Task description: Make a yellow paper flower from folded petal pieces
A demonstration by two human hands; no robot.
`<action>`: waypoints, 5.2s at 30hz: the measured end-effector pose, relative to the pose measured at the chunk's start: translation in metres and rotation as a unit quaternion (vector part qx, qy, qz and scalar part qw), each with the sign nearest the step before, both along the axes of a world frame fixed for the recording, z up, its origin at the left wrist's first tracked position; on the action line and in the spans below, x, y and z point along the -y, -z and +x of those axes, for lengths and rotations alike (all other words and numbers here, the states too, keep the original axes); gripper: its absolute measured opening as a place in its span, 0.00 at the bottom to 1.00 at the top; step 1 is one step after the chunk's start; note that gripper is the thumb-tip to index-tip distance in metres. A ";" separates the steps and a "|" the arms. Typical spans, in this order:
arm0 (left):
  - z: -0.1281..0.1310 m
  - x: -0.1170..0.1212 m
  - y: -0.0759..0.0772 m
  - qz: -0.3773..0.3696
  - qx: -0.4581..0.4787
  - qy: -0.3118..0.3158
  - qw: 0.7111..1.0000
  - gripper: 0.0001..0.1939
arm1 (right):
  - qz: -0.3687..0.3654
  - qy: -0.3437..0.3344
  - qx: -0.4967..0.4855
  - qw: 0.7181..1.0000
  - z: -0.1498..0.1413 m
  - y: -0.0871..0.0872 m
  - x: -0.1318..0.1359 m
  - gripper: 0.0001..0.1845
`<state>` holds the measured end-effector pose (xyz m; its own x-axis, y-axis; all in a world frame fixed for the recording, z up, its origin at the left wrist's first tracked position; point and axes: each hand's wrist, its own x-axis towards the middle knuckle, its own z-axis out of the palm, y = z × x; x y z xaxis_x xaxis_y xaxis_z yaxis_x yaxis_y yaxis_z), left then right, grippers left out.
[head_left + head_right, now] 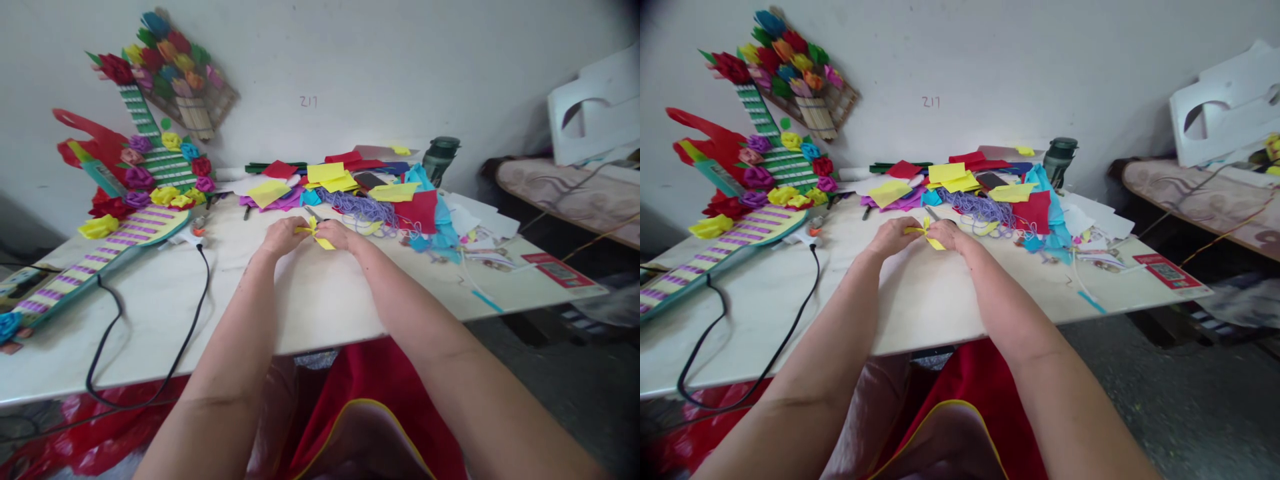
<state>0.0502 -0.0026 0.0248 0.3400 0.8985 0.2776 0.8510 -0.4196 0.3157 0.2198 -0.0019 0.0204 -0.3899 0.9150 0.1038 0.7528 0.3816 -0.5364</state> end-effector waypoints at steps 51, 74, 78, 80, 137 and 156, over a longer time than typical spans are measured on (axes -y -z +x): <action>-0.014 -0.020 0.010 0.093 0.285 0.035 0.953 0.12 | 0.098 -0.009 0.183 0.978 -0.005 0.003 0.006 0.19; -0.009 -0.019 0.016 0.198 0.047 0.072 0.976 0.09 | 0.101 -0.005 0.198 0.975 -0.003 0.002 0.007 0.18; -0.008 -0.018 0.015 0.197 0.038 0.064 0.978 0.06 | 0.105 -0.002 0.202 0.974 -0.003 0.004 0.006 0.18; -0.007 -0.017 0.014 0.196 0.030 0.060 0.978 0.05 | 0.110 -0.002 0.204 0.973 -0.003 0.005 0.005 0.17; 0.009 -0.003 0.002 0.024 -0.121 -0.005 0.992 0.16 | 0.103 0.023 0.234 0.967 -0.001 0.000 0.007 0.19; 0.002 -0.009 0.004 -0.017 -0.022 0.025 0.999 0.15 | 0.064 0.026 0.065 0.995 0.005 0.002 0.002 0.15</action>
<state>0.0517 0.0062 0.0212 0.3958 0.8886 0.2318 0.8427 -0.4517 0.2928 0.2253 -0.0034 0.0187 -0.3607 0.9165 0.1729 0.8333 0.4000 -0.3816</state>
